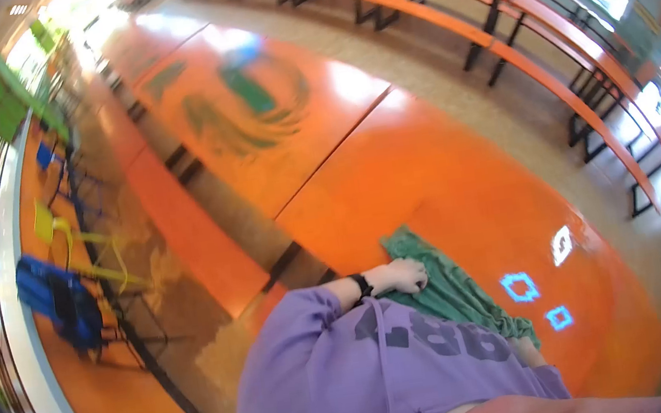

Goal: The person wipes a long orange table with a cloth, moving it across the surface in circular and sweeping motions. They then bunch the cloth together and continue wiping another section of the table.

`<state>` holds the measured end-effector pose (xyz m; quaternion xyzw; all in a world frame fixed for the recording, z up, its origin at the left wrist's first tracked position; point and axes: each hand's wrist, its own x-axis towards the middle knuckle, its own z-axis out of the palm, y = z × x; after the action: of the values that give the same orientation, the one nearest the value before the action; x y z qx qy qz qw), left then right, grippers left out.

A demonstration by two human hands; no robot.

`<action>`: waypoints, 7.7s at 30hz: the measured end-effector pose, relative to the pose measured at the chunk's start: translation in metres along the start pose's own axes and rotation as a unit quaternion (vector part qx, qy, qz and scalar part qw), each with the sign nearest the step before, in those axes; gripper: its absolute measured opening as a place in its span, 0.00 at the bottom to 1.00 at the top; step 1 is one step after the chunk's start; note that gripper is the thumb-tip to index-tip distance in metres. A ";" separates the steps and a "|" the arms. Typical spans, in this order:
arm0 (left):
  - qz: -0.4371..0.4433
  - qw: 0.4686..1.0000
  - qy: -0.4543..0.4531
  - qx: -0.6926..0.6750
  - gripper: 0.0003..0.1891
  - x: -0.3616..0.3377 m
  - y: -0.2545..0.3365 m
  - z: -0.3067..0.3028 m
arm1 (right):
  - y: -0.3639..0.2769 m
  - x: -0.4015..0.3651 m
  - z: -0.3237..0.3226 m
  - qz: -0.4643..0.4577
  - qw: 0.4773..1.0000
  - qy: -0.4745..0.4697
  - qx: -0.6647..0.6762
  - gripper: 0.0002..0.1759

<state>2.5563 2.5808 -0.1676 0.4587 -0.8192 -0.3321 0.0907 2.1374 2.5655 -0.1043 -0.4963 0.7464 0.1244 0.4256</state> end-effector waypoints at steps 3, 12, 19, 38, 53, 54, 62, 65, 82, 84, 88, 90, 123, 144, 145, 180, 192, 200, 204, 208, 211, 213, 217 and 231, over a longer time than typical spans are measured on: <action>-0.022 0.999 0.025 0.005 0.09 -0.001 -0.002 0.009 | 0.013 0.027 0.003 -0.011 1.000 -0.016 -0.020 0.21; -0.061 0.997 0.036 -0.004 0.11 -0.013 0.002 0.019 | 0.071 0.107 0.030 -0.002 0.999 -0.048 -0.020 0.26; -0.059 0.996 0.048 0.035 0.10 -0.012 0.003 0.021 | 0.065 0.101 0.046 -0.193 0.979 -0.042 0.057 0.24; 0.035 0.993 0.095 0.055 0.14 -0.028 0.000 0.006 | 0.037 0.079 0.041 -0.068 0.994 -0.090 0.009 0.20; -0.262 0.949 0.142 0.100 0.10 -0.182 -0.149 -0.109 | -0.257 0.007 0.180 -0.375 0.901 -0.129 -0.175 0.26; -0.290 0.939 0.156 0.095 0.10 -0.198 -0.157 -0.118 | -0.281 0.009 0.190 -0.348 0.904 -0.127 -0.211 0.25; -0.266 0.898 0.312 0.162 0.10 -0.216 -0.188 -0.113 | -0.420 0.005 0.281 -0.485 0.838 0.210 -0.134 0.19; -0.209 0.902 0.343 0.157 0.10 -0.218 -0.197 -0.111 | -0.432 0.016 0.306 -0.451 0.839 0.249 -0.172 0.20; -0.058 0.940 0.311 0.127 0.11 -0.221 -0.219 -0.123 | -0.419 0.028 0.316 -0.508 0.738 0.354 -0.270 0.27; -0.070 0.942 0.303 0.128 0.11 -0.221 -0.214 -0.118 | -0.417 0.026 0.316 -0.501 0.756 0.327 -0.265 0.28; -0.088 0.943 0.291 0.135 0.12 -0.217 -0.219 -0.124 | -0.419 0.027 0.312 -0.538 0.752 0.306 -0.226 0.28; -0.090 0.944 0.288 0.137 0.13 -0.219 -0.217 -0.120 | -0.422 0.019 0.309 -0.539 0.770 0.271 -0.208 0.27; -0.066 0.962 0.254 0.071 0.17 -0.222 -0.220 -0.128 | -0.458 -0.001 0.354 -0.589 0.762 0.236 -0.128 0.28; -0.058 0.946 0.287 0.141 0.16 -0.365 -0.355 -0.209 | -0.645 -0.056 0.447 -0.609 0.758 0.164 -0.169 0.20; -0.029 0.949 0.284 0.135 0.16 -0.367 -0.360 -0.211 | -0.645 -0.053 0.445 -0.628 0.738 0.168 -0.179 0.20; 0.108 0.983 0.134 0.072 0.12 -0.352 -0.394 -0.238 | -0.656 -0.052 0.429 -0.665 0.695 0.139 -0.236 0.22; 0.131 0.977 0.165 0.025 0.14 -0.353 -0.400 -0.238 | -0.654 -0.043 0.431 -0.672 0.683 0.130 -0.254 0.24; 0.089 0.981 0.172 0.006 0.06 -0.352 -0.396 -0.236 | -0.658 -0.047 0.428 -0.665 0.689 0.108 -0.266 0.25; 0.087 0.988 0.125 0.012 0.04 -0.355 -0.393 -0.244 | -0.658 -0.047 0.424 -0.659 0.698 0.080 -0.267 0.25; 0.111 0.989 0.095 0.010 0.05 -0.351 -0.396 -0.257 | -0.662 -0.052 0.424 -0.667 0.694 0.100 -0.253 0.26; 0.111 0.994 0.017 0.019 0.07 -0.344 -0.396 -0.266 | -0.657 -0.050 0.427 -0.670 0.699 0.122 -0.219 0.26; 0.112 0.992 -0.043 0.025 0.09 -0.338 -0.395 -0.276 | -0.655 -0.050 0.432 -0.660 0.707 0.137 -0.215 0.26; 0.119 0.985 -0.121 0.030 0.14 -0.328 -0.396 -0.286 | -0.660 -0.057 0.433 -0.617 0.734 0.147 -0.243 0.23; 0.053 0.964 -0.234 0.112 0.14 -0.372 -0.449 -0.359 | -0.761 -0.091 0.470 -0.575 0.783 0.078 -0.226 0.24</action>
<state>3.2392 2.5564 -0.1175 0.3316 -0.8725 -0.3313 -0.1380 3.0358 2.5462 -0.1402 -0.9232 0.3041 -0.0174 0.2344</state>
